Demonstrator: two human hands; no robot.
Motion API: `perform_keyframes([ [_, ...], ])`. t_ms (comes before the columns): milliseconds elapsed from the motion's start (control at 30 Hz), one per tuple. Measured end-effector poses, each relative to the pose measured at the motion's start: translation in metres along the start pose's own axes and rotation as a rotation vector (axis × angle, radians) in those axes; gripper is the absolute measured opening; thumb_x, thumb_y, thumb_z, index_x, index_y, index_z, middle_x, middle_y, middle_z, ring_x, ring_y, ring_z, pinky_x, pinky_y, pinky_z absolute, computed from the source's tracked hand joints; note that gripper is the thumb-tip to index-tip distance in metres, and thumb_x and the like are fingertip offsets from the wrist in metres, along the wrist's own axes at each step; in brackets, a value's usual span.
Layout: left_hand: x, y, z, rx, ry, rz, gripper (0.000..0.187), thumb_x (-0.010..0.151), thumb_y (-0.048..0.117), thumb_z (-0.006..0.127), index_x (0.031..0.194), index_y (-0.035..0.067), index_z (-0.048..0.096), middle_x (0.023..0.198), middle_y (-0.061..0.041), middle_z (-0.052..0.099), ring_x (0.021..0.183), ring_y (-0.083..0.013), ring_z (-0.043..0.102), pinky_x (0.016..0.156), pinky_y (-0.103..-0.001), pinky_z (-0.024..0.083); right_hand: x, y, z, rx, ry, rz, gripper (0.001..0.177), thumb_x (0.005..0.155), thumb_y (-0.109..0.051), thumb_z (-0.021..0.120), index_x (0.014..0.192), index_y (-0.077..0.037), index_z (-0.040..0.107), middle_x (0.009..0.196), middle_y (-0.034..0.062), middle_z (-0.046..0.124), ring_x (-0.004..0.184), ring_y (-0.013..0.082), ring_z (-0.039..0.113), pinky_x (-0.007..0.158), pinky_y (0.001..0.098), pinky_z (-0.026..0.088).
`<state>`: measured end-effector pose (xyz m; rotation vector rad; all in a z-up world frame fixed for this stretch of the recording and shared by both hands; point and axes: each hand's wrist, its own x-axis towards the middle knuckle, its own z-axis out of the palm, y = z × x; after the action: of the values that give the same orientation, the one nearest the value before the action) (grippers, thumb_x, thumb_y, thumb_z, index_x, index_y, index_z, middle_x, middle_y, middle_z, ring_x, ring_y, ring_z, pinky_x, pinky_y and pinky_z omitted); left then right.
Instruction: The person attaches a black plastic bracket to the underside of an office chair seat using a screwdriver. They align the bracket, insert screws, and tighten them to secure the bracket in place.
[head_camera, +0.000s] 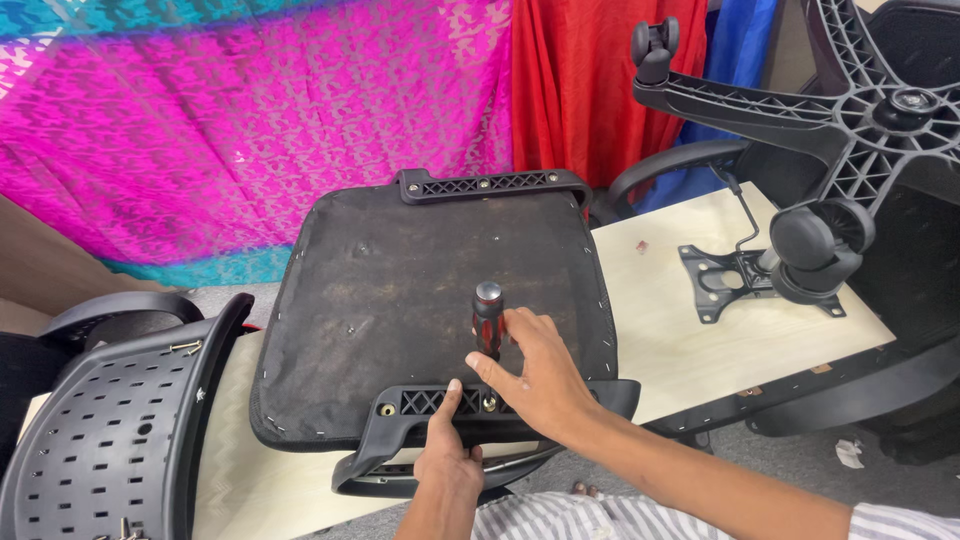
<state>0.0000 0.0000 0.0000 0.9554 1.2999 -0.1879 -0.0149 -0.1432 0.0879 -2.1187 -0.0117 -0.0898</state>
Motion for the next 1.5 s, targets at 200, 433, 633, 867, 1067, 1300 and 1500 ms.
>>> perform_keyframes([
  [200,0.010,0.000,-0.001,0.018,-0.052,-0.029,0.079,0.067,0.033,0.097,0.125,-0.002,0.054,0.124,-0.015,0.067,0.101,-0.0265,0.063,0.079,-0.037,0.044,-0.001,0.005,-0.001,0.075,0.076,-0.145,0.045,0.081,-0.024,0.077,0.121,-0.006,0.064,0.113,0.0090,0.068,0.114,0.0264,0.058,0.097,0.0422,0.046],
  [433,0.006,-0.004,0.000,0.009,-0.158,-0.076,0.064,0.070,0.038,0.092,0.118,0.007,0.063,0.110,-0.010,0.069,0.088,-0.0209,0.060,0.072,-0.034,0.038,-0.004,0.007,-0.003,0.101,0.028,-0.122,0.034,0.079,-0.015,0.073,0.113,-0.010,0.067,0.105,0.0067,0.075,0.110,0.0251,0.062,0.094,0.0407,0.049],
  [633,0.000,-0.003,-0.001,0.019,-0.090,-0.069,0.070,0.068,0.038,0.093,0.119,0.002,0.061,0.113,-0.012,0.069,0.086,-0.0217,0.058,0.071,-0.036,0.039,-0.008,0.008,-0.003,0.073,0.046,-0.177,0.029,0.080,-0.017,0.077,0.106,-0.008,0.068,0.103,0.0068,0.070,0.109,0.0247,0.060,0.091,0.0415,0.049],
  [867,0.009,-0.002,0.001,-0.038,0.027,0.018,0.100,0.066,0.030,0.098,0.135,-0.015,0.043,0.144,-0.023,0.052,0.116,-0.0326,0.059,0.091,-0.042,0.049,-0.010,0.008,-0.008,0.064,0.035,-0.169,0.037,0.081,-0.032,0.082,0.109,-0.010,0.070,0.101,0.0055,0.071,0.102,0.0237,0.060,0.090,0.0408,0.048],
  [1067,0.009,-0.005,-0.001,-0.034,0.004,0.018,0.100,0.065,0.030,0.099,0.135,-0.016,0.044,0.144,-0.022,0.052,0.117,-0.0321,0.057,0.090,-0.041,0.050,-0.009,0.001,-0.008,0.079,0.006,-0.181,0.046,0.078,-0.028,0.083,0.117,-0.010,0.066,0.104,0.0037,0.073,0.107,0.0224,0.062,0.095,0.0427,0.047],
  [1300,0.001,-0.002,0.000,-0.026,0.007,-0.002,0.088,0.065,0.031,0.099,0.127,-0.010,0.051,0.128,-0.019,0.062,0.100,-0.0274,0.061,0.072,-0.037,0.046,-0.008,-0.002,-0.005,0.092,-0.038,-0.169,0.038,0.083,-0.013,0.071,0.121,-0.011,0.068,0.110,0.0014,0.079,0.106,0.0216,0.064,0.090,0.0394,0.053],
  [1500,-0.002,0.000,-0.001,-0.028,-0.031,-0.015,0.071,0.065,0.032,0.098,0.114,-0.005,0.060,0.103,-0.015,0.070,0.078,-0.0213,0.060,0.060,-0.032,0.039,-0.009,0.005,-0.004,0.213,0.039,-0.237,0.035,0.084,-0.014,0.070,0.117,-0.006,0.063,0.106,0.0040,0.074,0.110,0.0217,0.064,0.097,0.0401,0.049],
])
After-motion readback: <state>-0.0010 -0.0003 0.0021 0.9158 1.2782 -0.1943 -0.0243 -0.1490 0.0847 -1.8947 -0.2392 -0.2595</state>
